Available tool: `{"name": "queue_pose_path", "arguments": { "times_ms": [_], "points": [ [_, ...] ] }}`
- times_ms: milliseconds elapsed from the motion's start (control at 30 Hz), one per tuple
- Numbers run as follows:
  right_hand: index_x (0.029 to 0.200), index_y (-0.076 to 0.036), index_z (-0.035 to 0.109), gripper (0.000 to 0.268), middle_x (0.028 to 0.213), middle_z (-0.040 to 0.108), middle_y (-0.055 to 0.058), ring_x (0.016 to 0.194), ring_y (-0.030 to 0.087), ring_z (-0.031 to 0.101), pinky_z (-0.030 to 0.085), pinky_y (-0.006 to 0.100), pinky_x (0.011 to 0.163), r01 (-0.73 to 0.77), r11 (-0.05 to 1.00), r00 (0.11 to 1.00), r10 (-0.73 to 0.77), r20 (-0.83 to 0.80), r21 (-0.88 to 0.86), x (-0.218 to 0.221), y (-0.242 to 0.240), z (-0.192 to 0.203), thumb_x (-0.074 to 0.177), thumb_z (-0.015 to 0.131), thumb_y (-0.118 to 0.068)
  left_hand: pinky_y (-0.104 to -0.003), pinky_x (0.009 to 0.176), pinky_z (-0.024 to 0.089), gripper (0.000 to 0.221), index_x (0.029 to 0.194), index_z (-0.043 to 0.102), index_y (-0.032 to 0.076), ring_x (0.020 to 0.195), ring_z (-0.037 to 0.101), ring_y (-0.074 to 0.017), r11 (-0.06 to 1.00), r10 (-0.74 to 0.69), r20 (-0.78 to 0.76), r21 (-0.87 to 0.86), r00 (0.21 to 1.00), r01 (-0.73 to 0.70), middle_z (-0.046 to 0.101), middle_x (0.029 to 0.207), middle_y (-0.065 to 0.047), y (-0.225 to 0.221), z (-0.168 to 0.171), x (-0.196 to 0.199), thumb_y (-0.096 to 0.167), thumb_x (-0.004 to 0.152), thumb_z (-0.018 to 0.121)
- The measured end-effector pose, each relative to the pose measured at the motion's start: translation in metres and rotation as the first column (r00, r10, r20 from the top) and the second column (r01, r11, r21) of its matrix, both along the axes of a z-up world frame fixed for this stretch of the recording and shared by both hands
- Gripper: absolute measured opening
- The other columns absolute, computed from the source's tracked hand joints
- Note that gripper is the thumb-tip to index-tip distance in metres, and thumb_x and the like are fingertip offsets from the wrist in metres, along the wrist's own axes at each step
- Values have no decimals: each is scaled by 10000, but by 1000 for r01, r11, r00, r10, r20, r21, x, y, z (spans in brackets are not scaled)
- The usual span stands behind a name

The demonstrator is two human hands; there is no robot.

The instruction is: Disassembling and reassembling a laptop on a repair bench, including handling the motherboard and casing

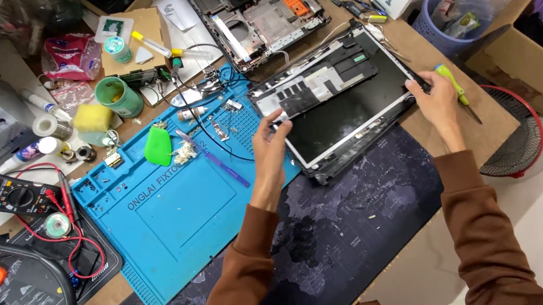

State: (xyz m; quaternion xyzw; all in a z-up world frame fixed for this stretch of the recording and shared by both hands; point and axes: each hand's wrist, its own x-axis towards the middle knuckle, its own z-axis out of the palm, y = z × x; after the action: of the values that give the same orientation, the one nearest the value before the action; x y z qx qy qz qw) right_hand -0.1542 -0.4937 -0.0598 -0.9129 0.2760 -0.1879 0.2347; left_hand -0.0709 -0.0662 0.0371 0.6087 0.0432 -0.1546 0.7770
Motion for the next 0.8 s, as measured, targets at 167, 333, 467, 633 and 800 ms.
{"name": "queue_pose_path", "arguments": {
  "times_ms": [167,333,467,633,800],
  "points": [
    [1431,-6,596,571,1270,562,309,1197,507,567,456,555,1014,32,999,999,-33,-34,-29,-3,25,29,1049,733,-408,-576,1064,408,435,1319,686,163,1269,532,-437,992,-118,-31,-50,993,117,484,1403,-317,-13,8,-4,239,891,707],
    [1424,79,550,571,1402,531,325,1309,469,468,349,578,1051,-16,998,997,12,-81,-55,-6,57,62,1056,609,-353,-528,1177,360,352,1259,667,166,1517,360,-314,960,-270,-139,35,953,278,502,1567,-96,-7,31,7,279,934,591],
    [1400,84,581,541,1270,574,355,1163,486,544,437,587,909,-15,963,992,-19,-121,-268,13,97,88,1061,660,-331,-517,1143,387,309,1212,660,192,1387,474,-293,976,-190,-144,81,971,202,549,1465,-137,-1,35,30,259,917,598],
    [1418,-26,574,514,1352,599,233,1142,328,661,508,442,849,-256,966,965,253,64,40,80,136,117,1027,650,-351,-387,1046,484,468,1338,542,131,1189,587,-241,997,-58,-132,49,990,65,576,1326,-133,0,36,81,317,910,579],
    [1459,-30,453,459,1426,546,237,1233,354,619,540,475,1009,-335,882,935,268,231,332,168,155,111,1069,564,-246,-445,1144,448,852,1610,145,123,1378,502,-401,997,-72,-215,-41,974,65,326,1611,-248,-1,23,125,301,913,600]
  ]
}}
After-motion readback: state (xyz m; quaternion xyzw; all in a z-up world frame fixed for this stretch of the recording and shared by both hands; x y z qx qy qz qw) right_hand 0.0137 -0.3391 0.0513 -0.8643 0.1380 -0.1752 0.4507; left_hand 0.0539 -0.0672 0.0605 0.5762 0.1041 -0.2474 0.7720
